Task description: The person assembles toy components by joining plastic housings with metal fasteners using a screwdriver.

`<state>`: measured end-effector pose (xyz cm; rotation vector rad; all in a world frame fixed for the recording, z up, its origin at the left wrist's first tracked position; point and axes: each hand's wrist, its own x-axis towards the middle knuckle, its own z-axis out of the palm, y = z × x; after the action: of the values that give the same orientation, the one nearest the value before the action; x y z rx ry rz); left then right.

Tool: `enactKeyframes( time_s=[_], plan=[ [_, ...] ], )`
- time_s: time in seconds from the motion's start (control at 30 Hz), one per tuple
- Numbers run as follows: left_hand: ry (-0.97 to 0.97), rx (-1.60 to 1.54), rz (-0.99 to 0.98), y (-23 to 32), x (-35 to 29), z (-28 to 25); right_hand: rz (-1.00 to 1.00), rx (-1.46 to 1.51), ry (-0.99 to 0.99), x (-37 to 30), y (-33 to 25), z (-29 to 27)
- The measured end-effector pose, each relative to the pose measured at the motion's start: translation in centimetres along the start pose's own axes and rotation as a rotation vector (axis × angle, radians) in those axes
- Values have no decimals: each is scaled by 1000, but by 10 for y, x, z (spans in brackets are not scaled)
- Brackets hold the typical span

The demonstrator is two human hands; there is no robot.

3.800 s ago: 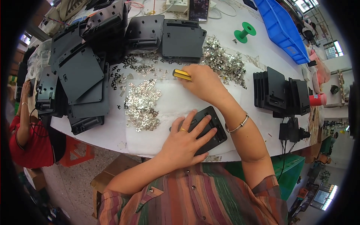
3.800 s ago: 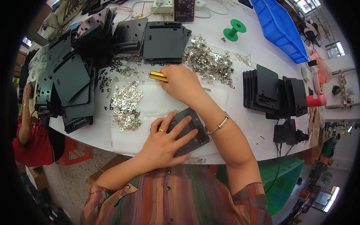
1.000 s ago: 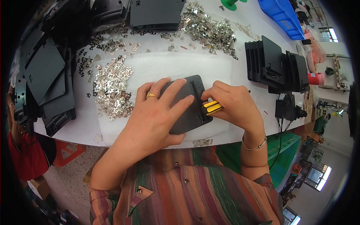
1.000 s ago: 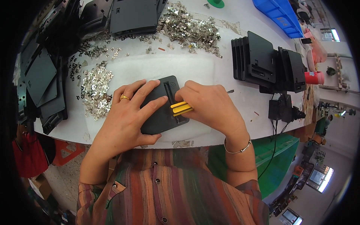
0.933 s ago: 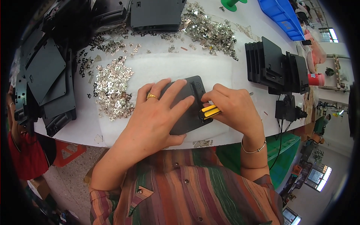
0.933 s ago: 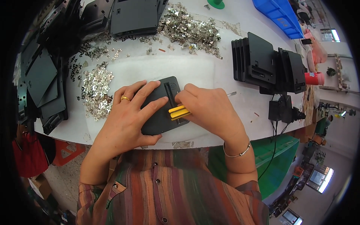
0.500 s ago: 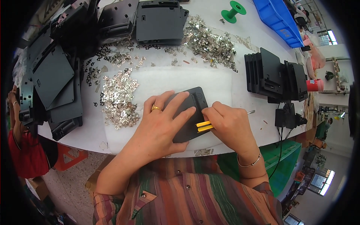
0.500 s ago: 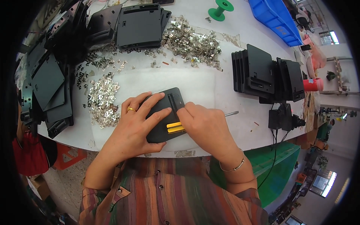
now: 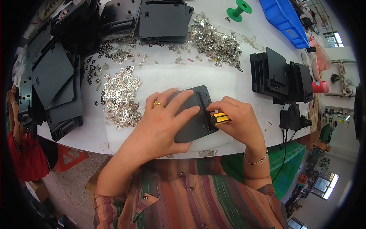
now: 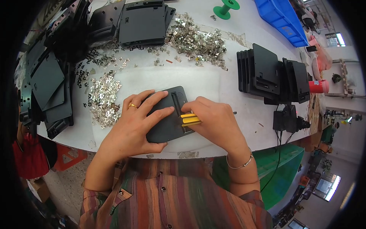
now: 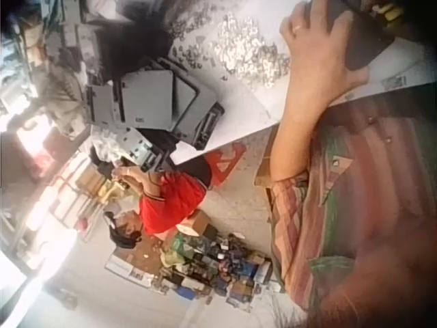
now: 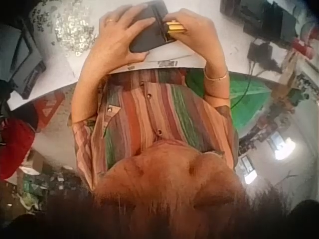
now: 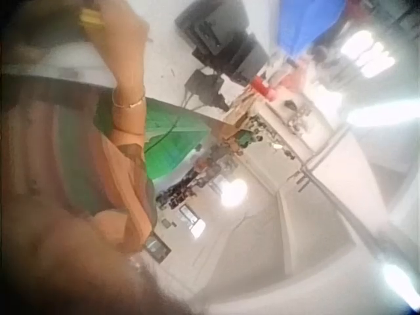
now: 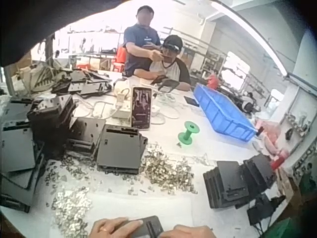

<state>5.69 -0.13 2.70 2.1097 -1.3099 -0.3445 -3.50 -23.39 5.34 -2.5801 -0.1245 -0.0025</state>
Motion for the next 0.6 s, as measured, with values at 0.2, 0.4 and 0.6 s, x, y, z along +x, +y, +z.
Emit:
enactKeyframes(
  time_s=[0.2,0.4,0.6],
  plan=[
    [12,-12,3,0,1,-1,40,212,2,5,14,1],
    [13,-18,-2,0,2,0,69,242,13,4,11,3],
    [9,-9,-20,2,0,0,65,-50,47,-4,-7,8]
  ],
)
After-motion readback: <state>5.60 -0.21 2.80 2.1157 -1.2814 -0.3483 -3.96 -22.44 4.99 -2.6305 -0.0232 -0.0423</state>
